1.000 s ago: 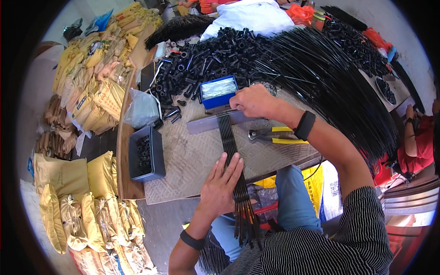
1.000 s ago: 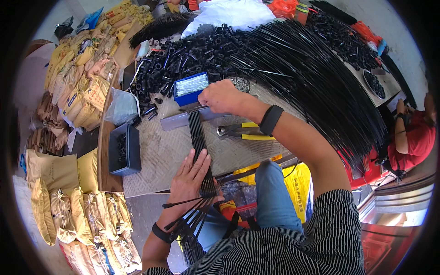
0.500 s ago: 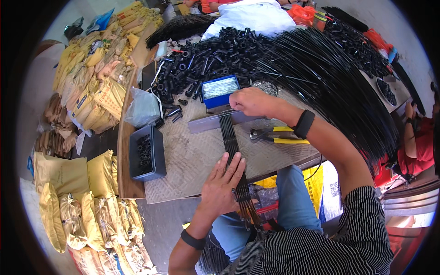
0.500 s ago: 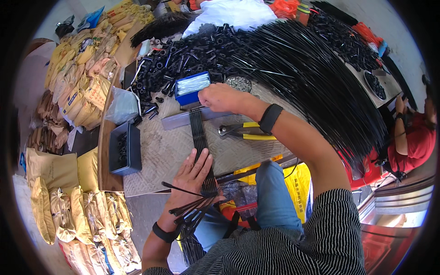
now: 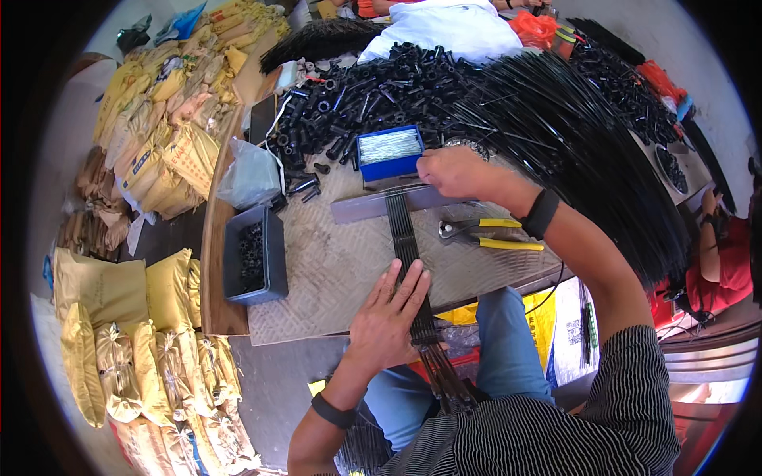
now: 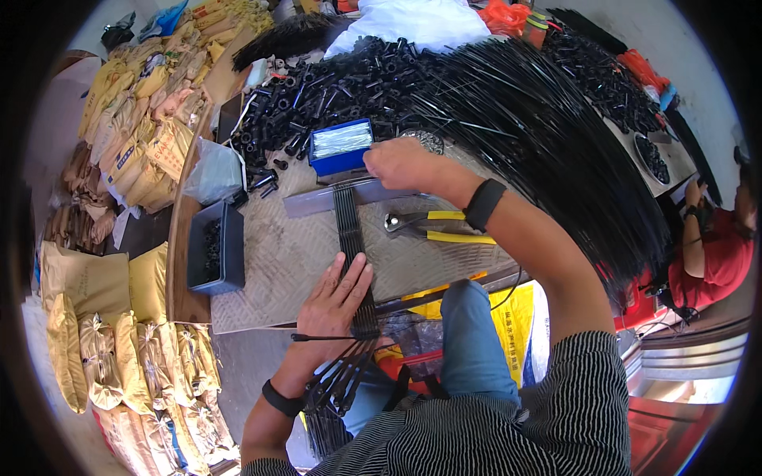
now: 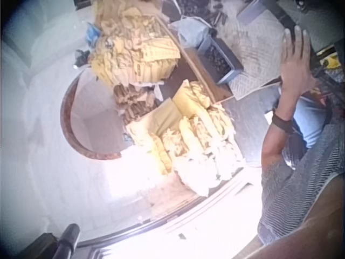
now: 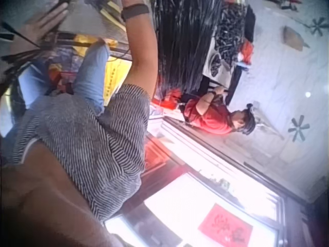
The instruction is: The worker is assembling umbrella ribs and stretchers using a specialized guide and pliers.
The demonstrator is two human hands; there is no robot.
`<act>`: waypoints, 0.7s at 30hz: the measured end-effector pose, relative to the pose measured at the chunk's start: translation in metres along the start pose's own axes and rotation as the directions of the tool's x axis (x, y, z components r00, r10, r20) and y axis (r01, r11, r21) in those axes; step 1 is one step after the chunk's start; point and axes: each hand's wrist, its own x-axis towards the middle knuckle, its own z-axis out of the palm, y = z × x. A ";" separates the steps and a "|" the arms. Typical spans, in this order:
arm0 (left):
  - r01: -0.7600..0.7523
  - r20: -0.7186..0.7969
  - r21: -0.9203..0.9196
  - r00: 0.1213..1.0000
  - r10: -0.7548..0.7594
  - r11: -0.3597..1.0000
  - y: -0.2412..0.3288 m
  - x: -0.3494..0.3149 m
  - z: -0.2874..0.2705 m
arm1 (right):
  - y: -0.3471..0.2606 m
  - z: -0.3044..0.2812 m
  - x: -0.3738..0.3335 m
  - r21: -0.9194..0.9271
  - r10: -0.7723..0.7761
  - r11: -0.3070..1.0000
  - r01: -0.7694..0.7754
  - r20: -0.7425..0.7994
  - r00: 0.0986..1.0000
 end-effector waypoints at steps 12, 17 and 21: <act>-0.014 -0.031 0.081 0.999 0.016 0.997 -0.013 0.009 0.014 | -0.011 -0.014 0.083 -0.311 0.201 0.932 -0.186 0.017 0.979; 0.027 -0.060 0.100 0.998 -0.021 0.995 -0.011 0.010 0.015 | -0.007 -0.021 0.094 -0.238 0.161 0.961 -0.143 0.058 0.985; 0.012 -0.056 0.115 0.998 -0.005 0.993 -0.009 0.011 0.018 | 0.007 -0.025 0.080 -0.353 -0.065 0.936 0.012 -0.139 0.988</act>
